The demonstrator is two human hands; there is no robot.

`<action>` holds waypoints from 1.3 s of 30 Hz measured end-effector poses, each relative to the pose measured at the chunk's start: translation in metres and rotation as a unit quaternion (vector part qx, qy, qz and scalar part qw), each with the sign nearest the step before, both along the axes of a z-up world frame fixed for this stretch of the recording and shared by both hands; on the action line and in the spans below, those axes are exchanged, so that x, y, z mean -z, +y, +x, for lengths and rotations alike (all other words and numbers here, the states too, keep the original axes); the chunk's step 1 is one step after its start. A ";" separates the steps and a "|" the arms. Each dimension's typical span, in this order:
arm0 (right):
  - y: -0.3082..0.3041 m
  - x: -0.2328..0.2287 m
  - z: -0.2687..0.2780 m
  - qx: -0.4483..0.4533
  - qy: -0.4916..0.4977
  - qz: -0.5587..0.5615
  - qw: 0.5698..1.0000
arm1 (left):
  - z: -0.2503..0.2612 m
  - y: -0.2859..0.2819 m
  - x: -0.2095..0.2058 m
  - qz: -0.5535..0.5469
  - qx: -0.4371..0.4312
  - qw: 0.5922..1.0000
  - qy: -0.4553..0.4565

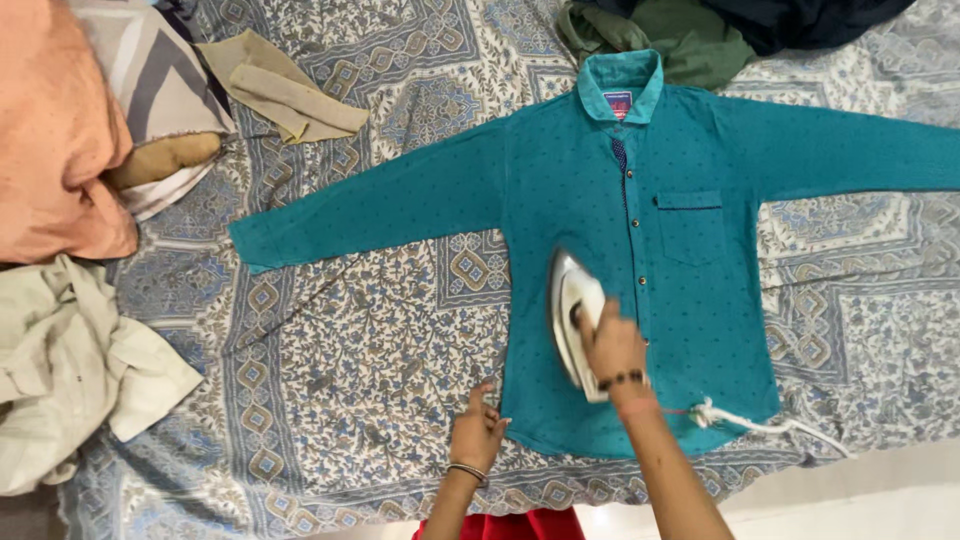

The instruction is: The person irons a teal long-sleeved shirt on a patterned bedsheet, smoothing the fabric and using an electric iron on the body and sleeves. After ironing, the shirt is folded and placed aside. The person then picks up a dark shirt from a pile and begins to unfold it.

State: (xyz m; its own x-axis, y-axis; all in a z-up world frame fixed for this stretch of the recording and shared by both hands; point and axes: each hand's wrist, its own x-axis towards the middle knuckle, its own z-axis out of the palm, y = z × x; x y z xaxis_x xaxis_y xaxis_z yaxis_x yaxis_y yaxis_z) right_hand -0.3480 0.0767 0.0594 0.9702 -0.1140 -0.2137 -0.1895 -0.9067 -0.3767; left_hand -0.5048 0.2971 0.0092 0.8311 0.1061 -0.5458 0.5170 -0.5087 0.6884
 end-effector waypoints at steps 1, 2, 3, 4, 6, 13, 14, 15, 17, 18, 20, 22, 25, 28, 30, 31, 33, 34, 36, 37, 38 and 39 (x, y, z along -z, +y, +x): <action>0.008 -0.003 -0.021 -0.020 0.034 -0.006 0.999 | -0.001 0.002 0.001 -0.015 -0.024 1.000 0.000; 0.016 -0.008 -0.052 -0.041 0.065 -0.013 0.997 | -0.001 0.001 0.001 -0.014 -0.032 0.999 0.011; 0.023 -0.012 -0.082 -0.048 0.069 0.016 0.996 | -0.001 0.001 0.000 -0.013 -0.040 0.999 0.022; 0.031 -0.015 -0.110 -0.074 0.052 0.000 0.996 | 0.000 0.001 -0.001 -0.013 -0.046 0.998 0.034; 0.035 -0.017 -0.155 -0.077 0.076 0.026 0.994 | -0.001 0.001 -0.005 0.022 -0.022 0.999 0.031; 0.017 0.014 -0.046 0.110 0.019 -0.028 0.993 | -0.013 -0.005 0.024 0.108 0.082 0.986 0.095; 0.009 0.014 -0.004 0.125 0.001 -0.020 0.992 | -0.018 -0.007 0.032 0.119 0.094 0.984 0.094; 0.003 0.014 0.035 0.120 -0.004 -0.039 0.992 | -0.021 -0.008 0.042 0.131 0.105 0.981 0.093; -0.009 0.015 0.116 0.111 -0.037 -0.036 0.993 | -0.018 -0.012 0.059 0.158 0.130 0.974 0.100; -0.011 0.016 0.138 0.104 -0.028 -0.036 0.994 | -0.011 -0.012 0.064 0.174 0.146 0.968 0.110; -0.012 0.015 0.159 0.091 -0.012 -0.038 0.995 | 0.016 -0.014 0.062 0.210 0.157 0.962 0.074; -0.009 0.011 0.148 0.056 0.002 -0.010 0.998 | 0.063 -0.013 0.043 0.201 0.135 0.970 -0.017; 0.002 0.002 0.093 0.069 0.057 -0.023 0.996 | 0.138 -0.017 -0.001 0.132 0.152 0.961 -0.191; 0.012 -0.007 0.095 0.080 0.065 -0.020 0.994 | 0.270 -0.040 -0.019 0.122 0.176 0.943 -0.256; 0.014 -0.010 0.125 0.075 0.046 -0.019 0.996 | 0.340 -0.047 -0.021 0.181 0.189 0.911 -0.318; 0.017 -0.009 0.149 0.071 0.033 -0.021 0.997 | 0.365 -0.046 -0.020 0.251 0.201 0.905 -0.277; 0.018 -0.006 0.202 0.059 0.020 -0.016 0.998 | 0.399 -0.041 -0.015 0.310 0.170 0.913 -0.203; 0.017 -0.004 0.226 0.050 0.024 -0.009 0.998 | 0.403 -0.040 -0.012 0.299 0.126 0.931 -0.167; 0.019 0.000 0.270 0.017 0.008 -0.023 1.000 | 0.402 -0.041 -0.007 0.297 0.083 0.941 -0.137; 0.020 -0.001 0.283 0.014 0.015 -0.023 1.000 | 0.400 -0.042 -0.005 0.307 0.084 0.937 -0.143; 0.025 -0.001 0.291 0.016 0.020 -0.020 0.999 | 0.401 -0.040 -0.004 0.320 0.089 0.931 -0.153; 0.027 -0.003 0.293 0.018 0.024 -0.017 0.999 | 0.402 -0.039 -0.002 0.328 0.083 0.926 -0.166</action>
State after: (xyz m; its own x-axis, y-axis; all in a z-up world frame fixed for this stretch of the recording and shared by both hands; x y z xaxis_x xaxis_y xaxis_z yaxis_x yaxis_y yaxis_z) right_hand -0.0550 0.1039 0.0622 0.9539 -0.1562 -0.2563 -0.2394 -0.9110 -0.3358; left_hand -0.1025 0.2582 0.0107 0.9760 0.1811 -0.1207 0.2103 -0.9275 0.3091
